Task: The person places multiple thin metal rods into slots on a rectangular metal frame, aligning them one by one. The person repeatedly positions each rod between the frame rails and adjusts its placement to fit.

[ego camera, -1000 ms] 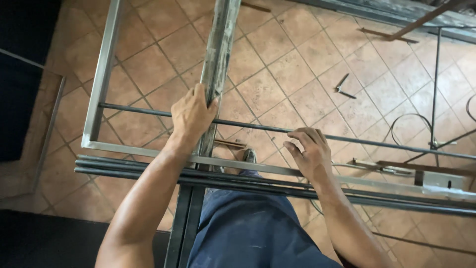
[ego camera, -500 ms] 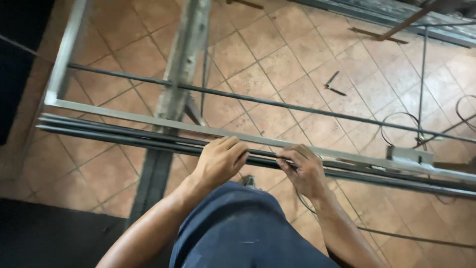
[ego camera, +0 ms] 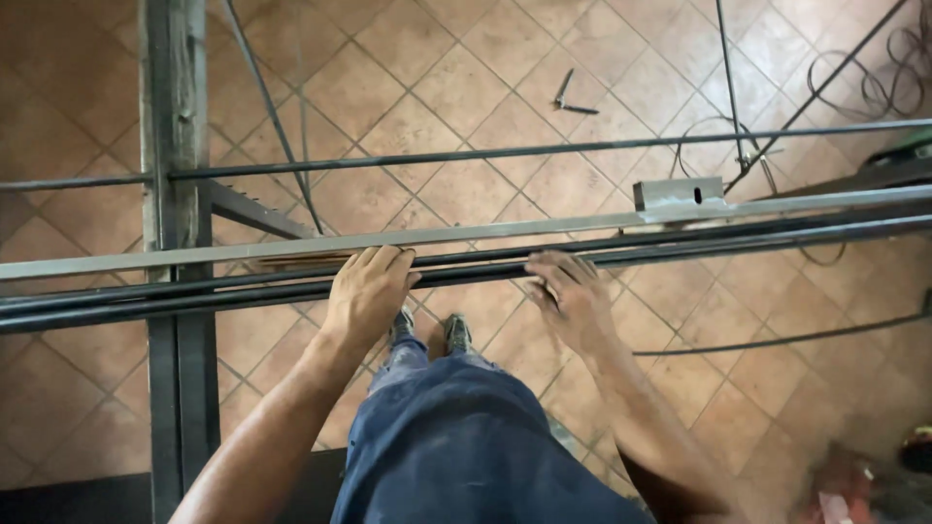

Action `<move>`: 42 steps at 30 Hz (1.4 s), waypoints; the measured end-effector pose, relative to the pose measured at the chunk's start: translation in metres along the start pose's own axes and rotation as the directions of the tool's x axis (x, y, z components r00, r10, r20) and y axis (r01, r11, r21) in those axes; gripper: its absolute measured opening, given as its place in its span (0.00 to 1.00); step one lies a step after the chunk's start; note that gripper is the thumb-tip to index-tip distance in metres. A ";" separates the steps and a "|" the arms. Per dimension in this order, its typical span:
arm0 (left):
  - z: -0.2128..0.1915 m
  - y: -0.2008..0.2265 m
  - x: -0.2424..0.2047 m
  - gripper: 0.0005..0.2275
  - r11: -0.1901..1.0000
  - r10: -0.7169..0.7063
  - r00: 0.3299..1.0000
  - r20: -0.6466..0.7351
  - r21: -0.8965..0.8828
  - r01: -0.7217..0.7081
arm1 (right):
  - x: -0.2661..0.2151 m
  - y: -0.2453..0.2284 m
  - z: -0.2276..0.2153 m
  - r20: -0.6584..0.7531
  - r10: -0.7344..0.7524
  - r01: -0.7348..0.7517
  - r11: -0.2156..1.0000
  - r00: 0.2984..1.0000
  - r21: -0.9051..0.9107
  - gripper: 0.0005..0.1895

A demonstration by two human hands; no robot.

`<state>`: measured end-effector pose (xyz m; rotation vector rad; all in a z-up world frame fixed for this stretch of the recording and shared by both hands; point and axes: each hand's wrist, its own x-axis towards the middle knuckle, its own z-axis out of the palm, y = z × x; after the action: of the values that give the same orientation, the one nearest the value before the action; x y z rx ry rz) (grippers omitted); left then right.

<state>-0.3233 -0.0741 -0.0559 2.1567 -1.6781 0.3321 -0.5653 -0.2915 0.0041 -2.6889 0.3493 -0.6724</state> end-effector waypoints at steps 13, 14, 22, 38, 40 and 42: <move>-0.004 -0.009 0.002 0.05 0.993 -0.085 0.996 -0.031 0.079 0.087 | 0.030 0.005 0.032 0.198 0.083 -0.038 0.975 0.977 -0.218 0.14; -0.003 -0.009 -0.001 0.05 0.996 -0.056 0.997 -0.054 0.062 0.059 | 0.025 0.013 0.032 0.234 0.111 -0.043 0.960 0.966 -0.278 0.15; -0.040 0.001 0.014 0.07 0.997 -0.044 0.984 -0.170 0.059 0.055 | 0.017 0.043 0.018 0.253 0.115 -0.013 0.928 0.961 -0.373 0.14; -0.171 0.031 0.001 0.14 0.991 -0.068 0.997 -0.019 0.110 0.070 | 0.040 -0.023 -0.051 0.125 -0.059 0.064 0.997 0.990 -0.033 0.14; -0.189 0.032 -0.006 0.14 0.993 -0.074 0.997 0.009 0.090 0.073 | 0.044 -0.043 -0.061 0.122 -0.080 0.082 0.997 0.989 -0.011 0.14; -0.200 0.026 -0.013 0.16 0.978 -0.086 0.996 -0.024 0.186 0.089 | 0.050 -0.058 -0.064 0.122 -0.121 0.125 0.992 0.985 -0.022 0.14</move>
<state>-0.3424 0.0195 0.1220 2.3484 -1.5931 0.4982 -0.5457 -0.2719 0.1001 -2.7816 0.1645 -0.5393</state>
